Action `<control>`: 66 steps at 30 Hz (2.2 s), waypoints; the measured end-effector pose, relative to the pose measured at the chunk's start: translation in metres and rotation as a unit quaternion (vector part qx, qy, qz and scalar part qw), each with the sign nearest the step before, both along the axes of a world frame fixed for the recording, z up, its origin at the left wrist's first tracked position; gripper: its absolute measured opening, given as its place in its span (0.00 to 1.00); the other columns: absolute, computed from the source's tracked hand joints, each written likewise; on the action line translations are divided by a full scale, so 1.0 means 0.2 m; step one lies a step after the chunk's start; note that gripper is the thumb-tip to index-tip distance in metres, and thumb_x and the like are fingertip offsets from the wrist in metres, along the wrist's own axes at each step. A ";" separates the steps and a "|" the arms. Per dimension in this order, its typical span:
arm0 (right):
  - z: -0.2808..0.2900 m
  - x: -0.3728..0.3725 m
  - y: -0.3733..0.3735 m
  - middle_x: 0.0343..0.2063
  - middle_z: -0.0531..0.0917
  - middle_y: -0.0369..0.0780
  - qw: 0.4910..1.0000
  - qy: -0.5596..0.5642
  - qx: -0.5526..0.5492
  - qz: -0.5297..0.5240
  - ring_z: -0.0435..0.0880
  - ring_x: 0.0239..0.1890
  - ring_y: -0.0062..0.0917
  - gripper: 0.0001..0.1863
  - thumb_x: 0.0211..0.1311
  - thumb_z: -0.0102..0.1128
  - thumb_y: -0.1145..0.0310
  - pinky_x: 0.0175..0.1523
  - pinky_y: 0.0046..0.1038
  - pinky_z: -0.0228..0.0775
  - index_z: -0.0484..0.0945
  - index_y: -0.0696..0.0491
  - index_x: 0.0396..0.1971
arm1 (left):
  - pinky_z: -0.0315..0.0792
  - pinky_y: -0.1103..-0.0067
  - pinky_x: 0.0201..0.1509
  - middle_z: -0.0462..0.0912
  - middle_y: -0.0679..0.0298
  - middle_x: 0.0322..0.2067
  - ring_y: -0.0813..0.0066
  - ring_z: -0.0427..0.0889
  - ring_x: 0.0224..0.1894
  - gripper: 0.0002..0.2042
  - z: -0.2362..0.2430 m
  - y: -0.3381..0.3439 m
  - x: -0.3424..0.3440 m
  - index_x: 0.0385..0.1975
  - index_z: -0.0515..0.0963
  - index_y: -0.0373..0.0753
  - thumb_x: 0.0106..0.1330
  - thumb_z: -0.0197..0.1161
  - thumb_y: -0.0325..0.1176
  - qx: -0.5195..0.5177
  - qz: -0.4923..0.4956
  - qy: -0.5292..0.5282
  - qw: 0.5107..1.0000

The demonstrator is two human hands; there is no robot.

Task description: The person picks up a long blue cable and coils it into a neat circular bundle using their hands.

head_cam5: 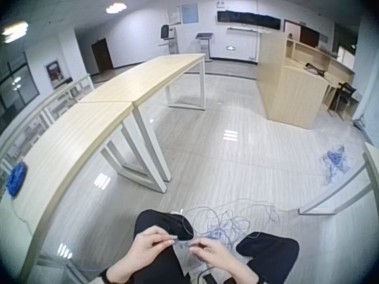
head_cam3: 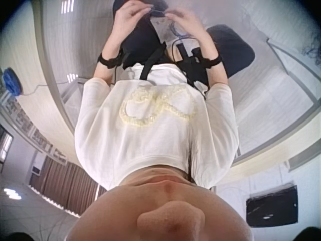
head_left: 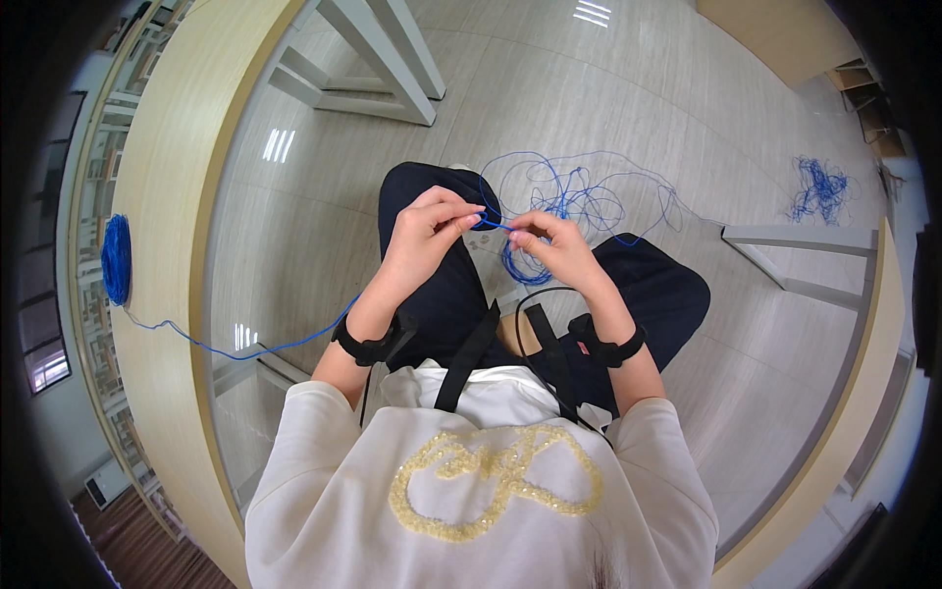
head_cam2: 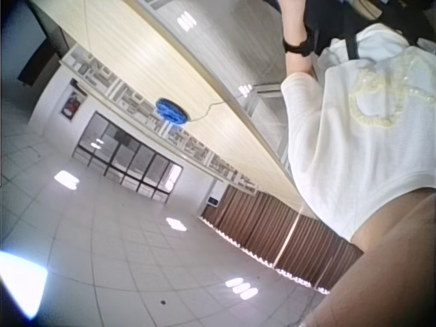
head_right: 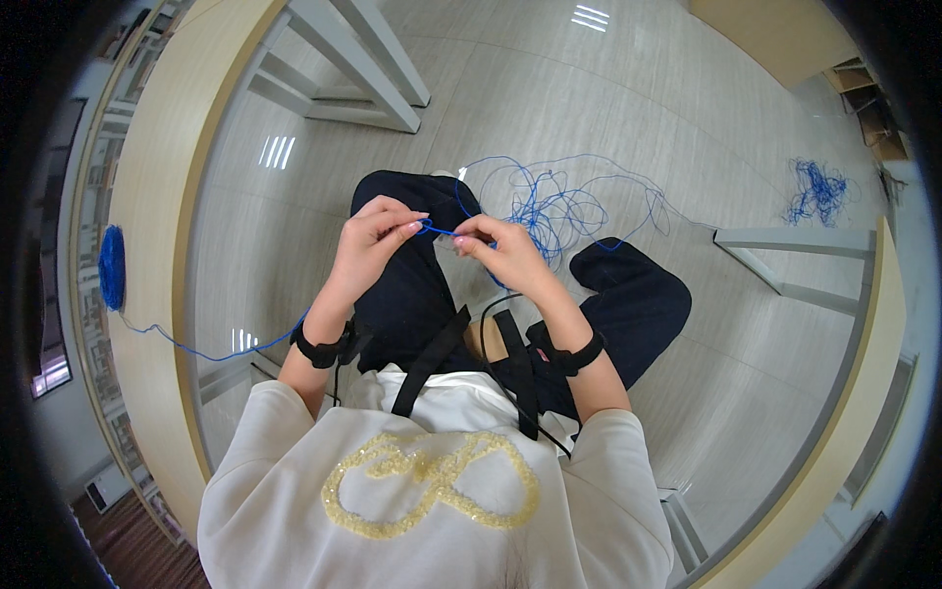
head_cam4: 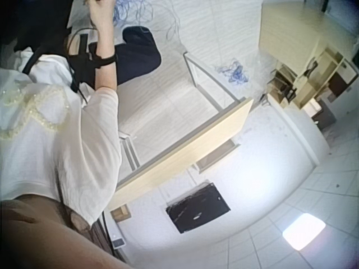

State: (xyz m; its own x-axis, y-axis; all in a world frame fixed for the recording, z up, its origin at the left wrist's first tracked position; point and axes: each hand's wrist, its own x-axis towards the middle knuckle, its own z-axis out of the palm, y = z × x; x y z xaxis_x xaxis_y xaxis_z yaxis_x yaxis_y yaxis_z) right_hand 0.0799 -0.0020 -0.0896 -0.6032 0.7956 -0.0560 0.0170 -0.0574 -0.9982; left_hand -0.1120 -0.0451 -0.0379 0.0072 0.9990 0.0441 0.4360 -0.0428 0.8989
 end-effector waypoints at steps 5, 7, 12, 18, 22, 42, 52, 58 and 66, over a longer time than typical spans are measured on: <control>0.04 -0.01 -0.01 0.16 0.77 0.36 0.997 -0.042 0.018 -0.054 0.74 0.19 0.14 0.04 0.51 0.55 0.73 0.25 0.16 0.63 0.75 0.58 0.25 | 0.60 0.88 0.26 0.71 0.69 0.26 0.85 0.66 0.25 0.07 0.02 0.01 0.02 0.31 0.78 0.35 0.53 0.59 0.25 -0.020 -0.005 -0.017 1.000; 0.05 -0.03 -0.02 0.15 0.77 0.36 0.996 -0.052 0.024 -0.071 0.74 0.18 0.14 0.04 0.50 0.56 0.74 0.24 0.16 0.63 0.75 0.58 0.24 | 0.60 0.88 0.26 0.71 0.69 0.27 0.85 0.66 0.25 0.07 0.01 0.00 0.02 0.31 0.79 0.35 0.53 0.59 0.25 -0.022 -0.003 -0.026 0.999; 0.06 -0.08 -0.03 0.14 0.77 0.37 0.990 -0.082 0.075 -0.081 0.74 0.16 0.15 0.05 0.50 0.57 0.72 0.22 0.16 0.63 0.75 0.58 0.24 | 0.63 0.87 0.27 0.70 0.68 0.28 0.83 0.68 0.26 0.06 0.00 -0.01 0.06 0.30 0.78 0.34 0.52 0.60 0.25 -0.020 -0.004 -0.053 0.998; 0.08 -0.06 0.00 0.21 0.79 0.37 0.998 -0.009 -0.056 -0.024 0.76 0.24 0.15 0.06 0.52 0.55 0.72 0.30 0.16 0.66 0.75 0.58 0.27 | 0.62 0.87 0.27 0.70 0.68 0.26 0.83 0.69 0.26 0.07 0.00 0.01 0.01 0.31 0.79 0.37 0.51 0.61 0.26 0.017 -0.008 -0.020 1.000; 0.02 0.01 0.04 0.25 0.77 0.36 0.992 0.035 -0.121 0.017 0.74 0.29 0.15 0.06 0.55 0.52 0.74 0.35 0.17 0.64 0.75 0.60 0.31 | 0.63 0.87 0.28 0.70 0.68 0.24 0.83 0.69 0.26 0.07 0.02 0.00 -0.01 0.30 0.79 0.37 0.50 0.61 0.26 -0.012 0.009 0.011 1.000; 0.09 -0.10 -0.01 0.19 0.75 0.36 0.997 -0.012 0.046 -0.055 0.73 0.22 0.15 0.05 0.50 0.56 0.74 0.28 0.17 0.64 0.74 0.58 0.28 | 0.66 0.85 0.30 0.72 0.65 0.27 0.80 0.72 0.29 0.07 0.04 0.02 0.04 0.30 0.79 0.37 0.51 0.61 0.27 0.010 0.013 0.012 1.000; 0.02 -0.08 -0.02 0.22 0.75 0.35 0.999 0.030 -0.008 -0.011 0.73 0.25 0.14 0.03 0.54 0.52 0.74 0.29 0.16 0.62 0.70 0.58 0.27 | 0.67 0.88 0.26 0.73 0.66 0.29 0.83 0.70 0.22 0.14 0.09 0.01 0.04 0.43 0.72 0.37 0.55 0.57 0.29 -0.148 0.049 -0.150 0.976; 0.09 -0.06 -0.02 0.17 0.74 0.40 0.991 -0.068 0.114 0.005 0.73 0.19 0.26 0.05 0.50 0.54 0.72 0.26 0.23 0.64 0.70 0.57 0.23 | 0.64 0.82 0.24 0.72 0.63 0.19 0.79 0.69 0.20 0.05 0.11 0.05 -0.01 0.25 0.73 0.33 0.54 0.58 0.28 -0.057 -0.097 0.148 0.983; 0.10 -0.01 -0.03 0.20 0.74 0.41 0.954 -0.090 0.283 -0.038 0.74 0.22 0.34 0.03 0.47 0.54 0.73 0.26 0.28 0.64 0.71 0.56 0.22 | 0.62 0.84 0.23 0.70 0.64 0.15 0.80 0.68 0.18 0.09 0.10 0.02 0.02 0.19 0.72 0.32 0.52 0.61 0.31 -0.017 0.053 0.095 0.994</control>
State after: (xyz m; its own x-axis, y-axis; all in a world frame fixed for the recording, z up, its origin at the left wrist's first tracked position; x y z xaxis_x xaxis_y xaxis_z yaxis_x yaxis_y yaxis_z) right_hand 0.0778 -0.0080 -0.0690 -0.5632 0.7701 0.2995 0.2080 0.4829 -0.8506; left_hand -0.1083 -0.0416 -0.0173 -0.0937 0.9954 0.0180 0.5989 0.0419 0.7997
